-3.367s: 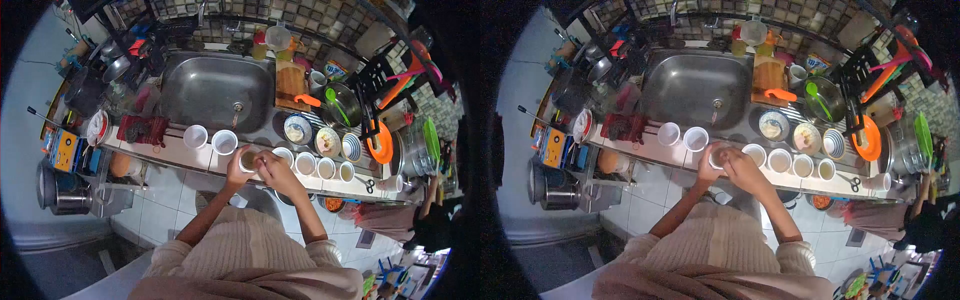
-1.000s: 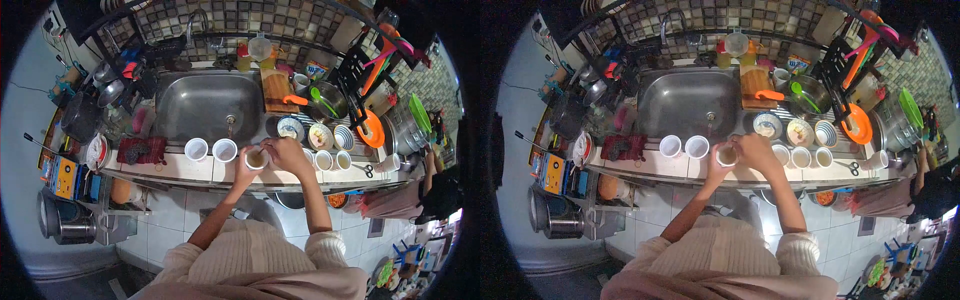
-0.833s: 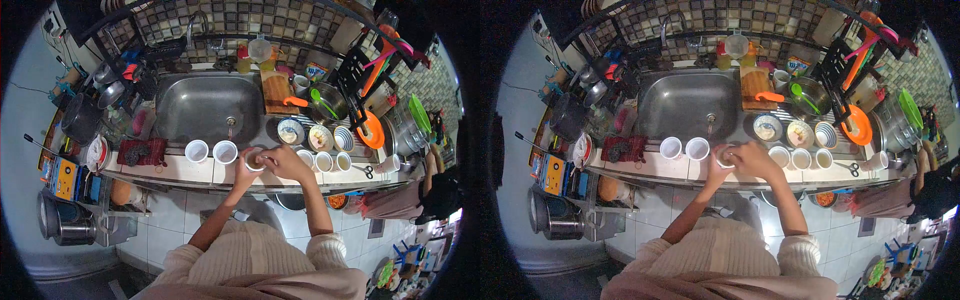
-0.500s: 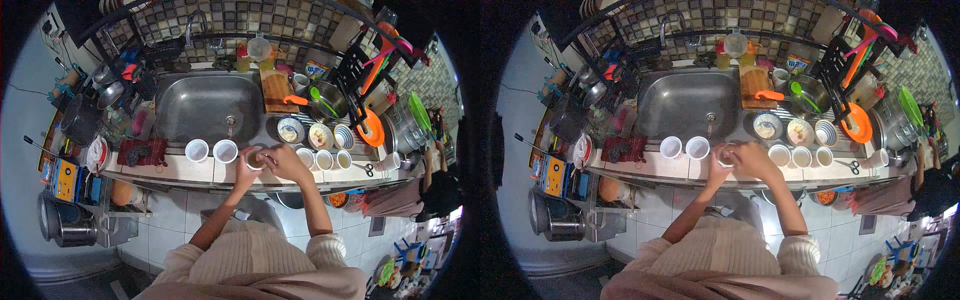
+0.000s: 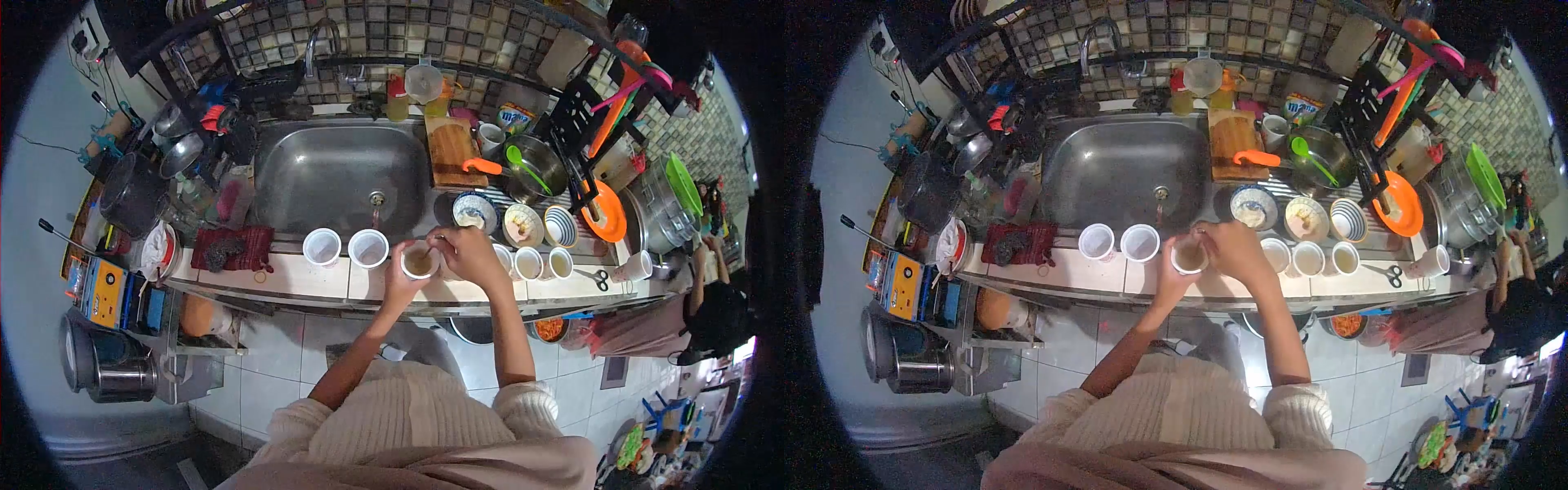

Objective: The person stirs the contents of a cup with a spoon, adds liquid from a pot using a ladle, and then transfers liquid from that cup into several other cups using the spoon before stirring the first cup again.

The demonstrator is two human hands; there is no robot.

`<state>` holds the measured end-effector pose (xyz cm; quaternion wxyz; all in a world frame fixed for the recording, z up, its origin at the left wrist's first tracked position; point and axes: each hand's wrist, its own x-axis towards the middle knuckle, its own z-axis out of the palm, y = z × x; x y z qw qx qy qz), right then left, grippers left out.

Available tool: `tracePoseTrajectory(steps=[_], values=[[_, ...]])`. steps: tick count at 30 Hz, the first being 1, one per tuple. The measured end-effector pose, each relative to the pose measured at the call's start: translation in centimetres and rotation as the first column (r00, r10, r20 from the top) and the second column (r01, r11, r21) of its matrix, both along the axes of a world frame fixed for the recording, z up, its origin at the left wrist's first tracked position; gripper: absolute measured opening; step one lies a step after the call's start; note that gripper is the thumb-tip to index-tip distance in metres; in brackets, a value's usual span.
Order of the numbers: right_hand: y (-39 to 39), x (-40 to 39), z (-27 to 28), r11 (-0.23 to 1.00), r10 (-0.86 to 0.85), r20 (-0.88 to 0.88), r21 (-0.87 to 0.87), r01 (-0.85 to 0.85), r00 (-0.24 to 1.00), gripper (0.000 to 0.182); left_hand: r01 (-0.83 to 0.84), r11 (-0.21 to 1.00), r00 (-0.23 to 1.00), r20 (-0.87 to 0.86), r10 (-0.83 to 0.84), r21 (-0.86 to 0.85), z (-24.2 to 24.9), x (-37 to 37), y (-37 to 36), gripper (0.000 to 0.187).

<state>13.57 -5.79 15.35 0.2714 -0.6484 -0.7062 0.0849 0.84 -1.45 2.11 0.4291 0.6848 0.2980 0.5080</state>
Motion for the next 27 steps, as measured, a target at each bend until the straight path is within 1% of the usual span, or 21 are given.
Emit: tracePoseTrajectory(steps=[1,2,3,4,5,6,7,8,10,11,13,14,16,17,19,20,23,25,27], values=[[0.1,-0.2,-0.1,0.999,-0.034,-0.005,0.037,0.034,0.999,0.01,0.0,1.0,1.0,0.001,0.0,0.001,0.1,0.0,0.0,0.067],[0.0,-0.3,-0.2,0.999,-0.034,-0.005,0.035,0.035,0.999,0.01,0.007,0.999,1.0,0.006,-0.007,-0.049,0.1,0.0,-0.1,0.067],[-0.2,-0.5,-0.3,0.999,0.031,-0.034,0.029,-0.03,0.999,0.01,0.016,0.995,1.0,0.009,-0.015,-0.099,0.0,0.0,-0.2,0.067],[-0.2,-0.5,-0.4,0.995,0.098,-0.061,0.029,-0.097,0.993,0.009,0.016,0.995,1.0,0.009,-0.015,-0.096,-0.3,0.1,0.0,0.067],[-0.3,-0.5,-0.4,0.995,0.098,-0.062,0.029,-0.097,0.993,0.009,0.028,0.996,0.999,0.025,-0.026,-0.085,-0.8,0.1,0.2,0.067],[-0.5,-0.2,-0.5,0.995,0.1,-0.039,-0.015,-0.101,0.994,0.009,0.041,0.996,0.998,0.042,-0.038,-0.073,-0.8,0.2,0.2,0.067],[-0.5,-0.1,-0.4,0.993,0.104,-0.016,-0.06,-0.104,0.994,0.009,0.04,0.996,0.998,0.043,-0.037,-0.074,-0.8,0.1,0.2,0.067],[-0.5,0.0,-0.2,0.993,0.105,-0.015,-0.061,-0.105,0.994,0.009,0.034,0.997,0.999,0.015,-0.033,-0.07,-0.9,0.1,0.2,0.067],[-0.5,-0.1,0.4,0.998,-0.048,-0.018,0.045,0.049,0.999,0.009,0.027,0.997,1.0,-0.01,-0.028,-0.07,-0.8,0.1,0.0,0.067],[-0.4,-0.1,0.2,0.998,-0.047,-0.016,0.046,0.048,0.999,0.009,0.033,0.996,0.999,0.007,-0.033,-0.087,-0.8,0.1,0.0,0.067],[-0.3,-0.3,-0.5,0.991,0.1,-0.031,0.095,-0.096,0.995,0.009,0.039,0.994,0.999,0.023,-0.037,-0.1,-0.9,0.2,0.2,0.067],[-0.5,-0.2,-0.4,0.991,0.099,-0.031,0.097,-0.096,0.995,0.009,0.039,0.996,0.999,0.023,-0.037,-0.081,-1.0,0.2,0.3,0.067],[-1.1,0.1,-0.3,0.983,0.183,-0.056,0.024,-0.181,0.982,0.01,0.04,0.997,0.999,0.022,-0.039,-0.063,-0.5,0.1,0.2,0.066],[-1.3,0.2,0.0,0.983,0.182,-0.057,0.025,-0.181,0.982,0.01,0.026,0.998,1.0,0.015,-0.025,-0.053,-0.3,0.0,0.0,0.066],[-1.6,0.3,0.6,0.999,-0.039,0.043,-0.013,0.04,0.998,0.01,0.01,0.999,1.0,0.008,-0.01,-0.044,-0.2,0.1,-0.1,0.065],[-1.5,0.1,0.5,0.999,-0.039,0.044,-0.013,0.039,0.998,0.01,0.009,0.999,1.0,0.023,-0.007,-0.048,-0.3,0.1,0.0,0.065],[-1.2,-0.4,0.0,0.999,-0.017,0.039,0.038,0.015,0.999,0.011,0.015,0.999,0.999,0.031,-0.014,-0.038,-0.4,0.2,0.1,0.065],[-1.3,-0.5,-0.6,0.987,0.16,-0.094,0.035,-0.157,0.983,0.011,0.025,0.999,0.999,0.024,-0.025,-0.022,-0.7,0.0,0.2,0.064],[-2.5,-0.5,0.5,0.991,0.134,-0.077,0.022,-0.133,0.988,0.01,0.056,0.997,0.998,0.019,-0.055,-0.055,-1.1,0.0,0.3,0.071]])
